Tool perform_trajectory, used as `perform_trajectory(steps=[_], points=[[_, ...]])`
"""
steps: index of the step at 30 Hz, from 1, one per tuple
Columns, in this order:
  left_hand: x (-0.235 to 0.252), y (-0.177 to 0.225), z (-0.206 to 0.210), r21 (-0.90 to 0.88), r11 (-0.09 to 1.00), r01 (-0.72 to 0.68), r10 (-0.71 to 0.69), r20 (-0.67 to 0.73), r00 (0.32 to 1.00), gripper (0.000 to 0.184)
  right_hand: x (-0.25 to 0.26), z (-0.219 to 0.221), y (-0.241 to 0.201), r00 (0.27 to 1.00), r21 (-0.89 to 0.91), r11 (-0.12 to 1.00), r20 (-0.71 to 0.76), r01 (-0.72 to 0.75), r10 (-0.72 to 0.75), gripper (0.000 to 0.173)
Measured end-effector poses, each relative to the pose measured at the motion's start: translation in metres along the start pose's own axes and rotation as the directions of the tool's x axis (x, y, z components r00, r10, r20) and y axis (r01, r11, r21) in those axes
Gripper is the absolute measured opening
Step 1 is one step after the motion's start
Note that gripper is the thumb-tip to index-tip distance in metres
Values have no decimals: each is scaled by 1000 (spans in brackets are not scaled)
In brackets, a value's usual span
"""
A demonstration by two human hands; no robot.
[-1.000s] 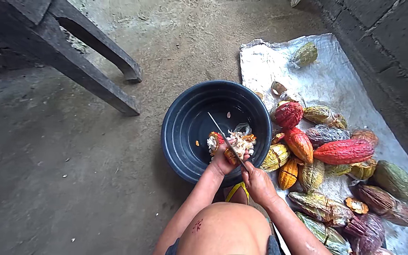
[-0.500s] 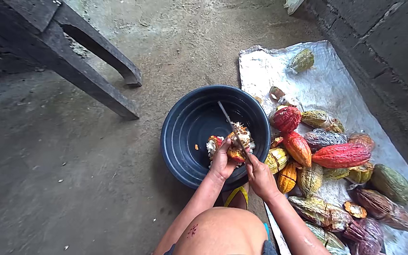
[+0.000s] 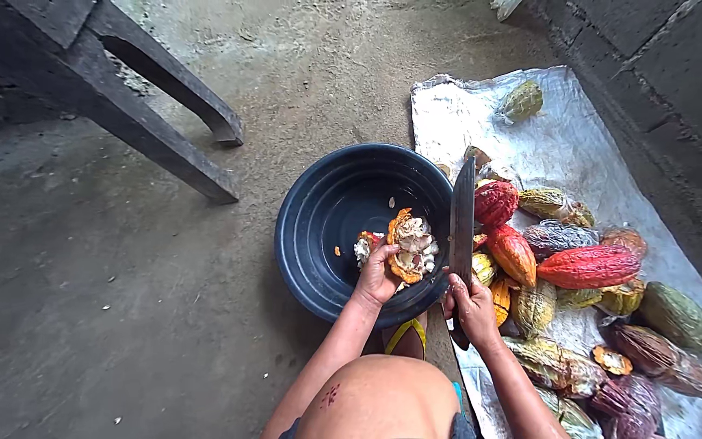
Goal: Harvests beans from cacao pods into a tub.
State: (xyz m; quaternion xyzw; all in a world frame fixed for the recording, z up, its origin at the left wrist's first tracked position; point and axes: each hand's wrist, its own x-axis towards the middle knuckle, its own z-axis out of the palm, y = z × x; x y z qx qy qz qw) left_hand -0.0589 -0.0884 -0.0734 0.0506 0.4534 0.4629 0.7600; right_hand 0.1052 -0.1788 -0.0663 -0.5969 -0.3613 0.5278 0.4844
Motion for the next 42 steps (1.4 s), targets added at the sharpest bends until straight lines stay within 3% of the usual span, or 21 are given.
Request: perform_trajectory(steps=[4,8,11,15,17,19,23,32,36,39,42], points=[[-2,-1,3,-79,995,55,-52,36,998,28,4,-9,-7,1000,-72,997,19,17,-16,30],[-7,-2,5,-25,995,97,-94,105,990,32,11,-8,-5,960,-452,857,-5,247,-280,45],[-13,-5,9,71,993,95,-106,177,979,29,21,5,-10,932,-528,810,-92,253,-351,60],[-22,-13,19,371,925,-76,-1,205,979,39,35,21,-15,967,-375,920,-170,116,-191,68],[-23,-12,21,610,757,-235,129,214,968,43,39,24,-18,980,-186,982,-184,35,-70,60],[-23,-7,17,709,634,-308,166,264,950,44,40,24,-25,988,61,997,-145,-37,45,49],[-25,8,7,689,652,-316,64,365,929,43,41,17,-30,987,269,951,-8,-151,159,42],[-28,9,-7,617,765,-185,-70,365,929,39,40,18,-32,974,333,917,123,-219,188,35],[-26,10,-13,589,791,-162,-140,433,891,37,36,18,-34,955,364,885,170,-291,244,28],[-26,10,-13,584,785,-207,-135,488,862,39,34,14,-30,950,407,859,146,-310,274,23],[-27,12,0,683,701,-205,-70,353,933,51,31,4,-32,972,425,877,46,-226,229,23]])
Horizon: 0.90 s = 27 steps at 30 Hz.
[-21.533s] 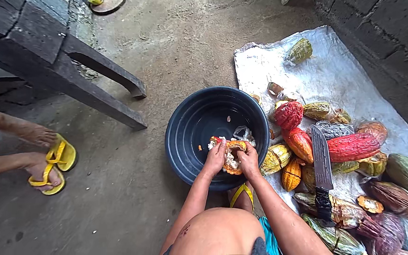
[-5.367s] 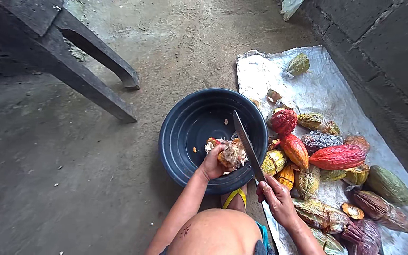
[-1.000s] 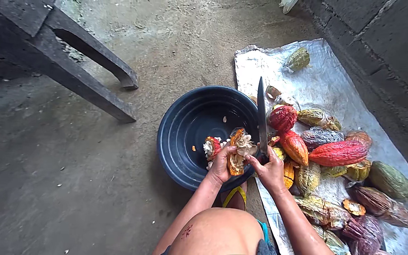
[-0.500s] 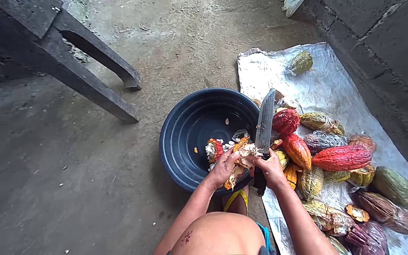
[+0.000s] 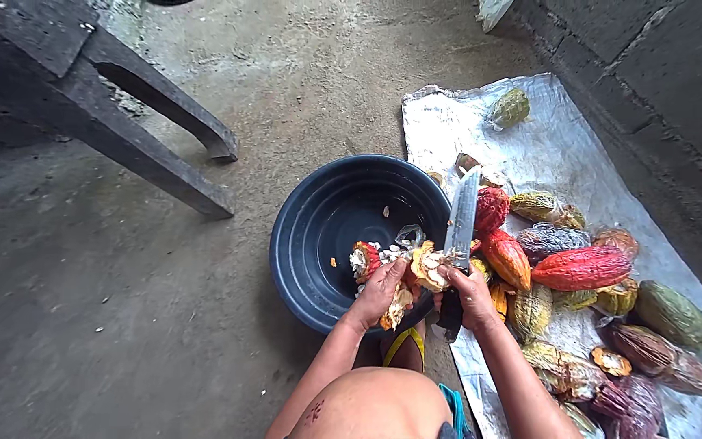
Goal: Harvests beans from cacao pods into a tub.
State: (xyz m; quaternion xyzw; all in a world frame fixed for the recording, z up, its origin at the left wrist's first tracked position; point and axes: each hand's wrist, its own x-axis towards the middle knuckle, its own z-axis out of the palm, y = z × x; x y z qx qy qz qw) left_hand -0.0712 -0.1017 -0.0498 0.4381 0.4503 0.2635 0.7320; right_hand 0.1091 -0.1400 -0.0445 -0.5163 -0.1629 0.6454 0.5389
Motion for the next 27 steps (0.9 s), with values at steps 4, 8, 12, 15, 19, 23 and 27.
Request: perform_trajectory(steps=[4,8,12,15,19,23,27], points=[[25,15,2,-459,858,229,-384,-279,880,54,-16,-23,-13,985,-49,985,-28,166,-168,31],[51,49,12,-543,834,103,-263,-226,938,18,-31,-50,-24,963,-27,967,-90,253,-254,37],[93,92,39,-313,949,-23,-72,-289,955,27,-44,-67,-31,943,-46,957,-164,287,-291,39],[136,109,50,-166,984,-61,7,-312,950,36,-51,-73,-32,929,-52,949,-194,310,-314,41],[174,116,62,-42,999,35,-42,-188,981,54,-50,-72,-32,922,-56,945,-210,322,-327,39],[140,86,55,-28,999,17,-20,-131,991,52,-43,-70,-34,926,-84,939,-158,333,-343,37],[59,37,38,-112,989,94,-77,147,986,47,-31,-53,-29,969,-104,965,-24,241,-245,27]])
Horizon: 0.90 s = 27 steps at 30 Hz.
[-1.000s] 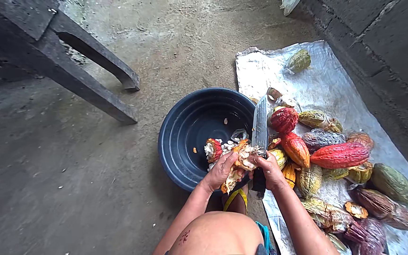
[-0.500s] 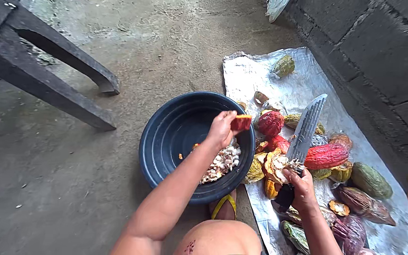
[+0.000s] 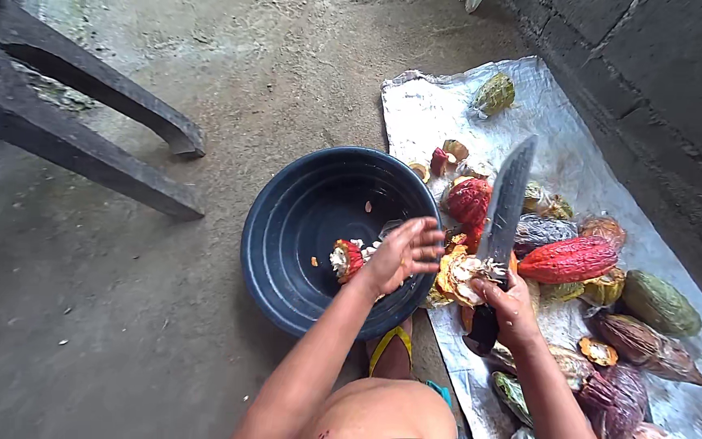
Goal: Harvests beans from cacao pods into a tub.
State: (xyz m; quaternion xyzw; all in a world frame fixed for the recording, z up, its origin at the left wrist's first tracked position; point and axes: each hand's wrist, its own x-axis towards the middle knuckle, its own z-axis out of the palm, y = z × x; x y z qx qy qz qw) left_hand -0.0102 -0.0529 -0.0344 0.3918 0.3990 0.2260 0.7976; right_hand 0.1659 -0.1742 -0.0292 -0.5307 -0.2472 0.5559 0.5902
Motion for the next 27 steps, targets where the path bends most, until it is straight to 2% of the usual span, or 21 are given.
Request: perform_trajectory(steps=[3,6,9,11,15,18,20,23,25,27], points=[[-35,-19,-13,-6,1000,5,-5,90,996,50,7,25,3,971,38,973,86,-227,224,16],[-47,-16,-26,48,998,-38,38,2,999,36,14,43,1,908,-16,915,115,-403,402,24],[-47,-15,-34,66,998,-16,18,-39,999,18,20,53,-5,875,-58,878,75,-476,479,25],[-48,-17,-34,86,995,42,-40,-25,999,21,24,57,-7,883,-62,884,47,-464,467,20],[-51,-14,-31,133,977,164,-164,-10,986,44,28,60,-5,939,-176,930,69,-322,338,21],[-53,-21,-39,11,993,120,-120,129,984,47,31,62,-7,954,-267,932,108,-243,279,23],[-54,-26,-41,-7,995,100,-96,208,973,49,32,63,-8,955,-273,933,112,-235,273,22],[-56,-25,-28,-55,991,123,-119,74,990,32,27,61,-4,965,-235,952,129,-194,229,21],[-53,-30,-26,-206,973,106,-106,10,994,26,20,55,-1,970,-255,960,176,-118,166,18],[-50,-36,-27,-367,926,89,-113,-45,993,27,11,47,1,967,-304,952,231,-34,108,18]])
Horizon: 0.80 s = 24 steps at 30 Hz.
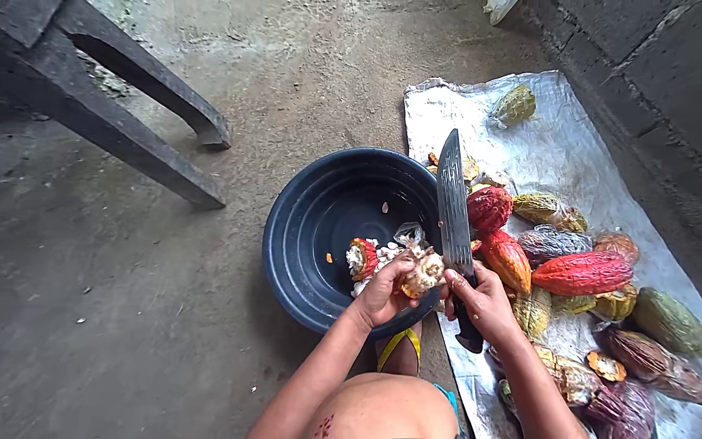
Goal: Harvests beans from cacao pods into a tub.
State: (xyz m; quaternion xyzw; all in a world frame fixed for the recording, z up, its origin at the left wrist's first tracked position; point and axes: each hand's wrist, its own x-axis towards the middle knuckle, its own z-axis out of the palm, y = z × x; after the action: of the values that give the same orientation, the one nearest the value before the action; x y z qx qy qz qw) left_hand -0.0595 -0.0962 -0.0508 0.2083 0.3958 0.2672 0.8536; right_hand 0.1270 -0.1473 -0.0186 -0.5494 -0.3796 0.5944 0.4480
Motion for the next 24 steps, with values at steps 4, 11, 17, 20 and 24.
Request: perform_trajectory(steps=[4,11,17,20,24], points=[[1,-3,-1,-121,990,-67,64,-35,997,41,-17,-5,15,998,-85,995,-9,57,-58,23],[18,-5,-22,-306,919,-251,199,-191,961,43,-38,2,20,998,-223,973,48,61,-52,39],[28,4,-24,-259,857,-446,416,-164,894,47,-52,17,26,982,-361,917,136,169,-127,39],[34,6,-25,-202,873,-444,421,-146,895,53,-52,21,36,961,-480,832,149,277,-234,41],[31,6,-11,-191,924,-331,279,-255,926,47,-47,19,44,949,-621,726,98,295,-301,42]])
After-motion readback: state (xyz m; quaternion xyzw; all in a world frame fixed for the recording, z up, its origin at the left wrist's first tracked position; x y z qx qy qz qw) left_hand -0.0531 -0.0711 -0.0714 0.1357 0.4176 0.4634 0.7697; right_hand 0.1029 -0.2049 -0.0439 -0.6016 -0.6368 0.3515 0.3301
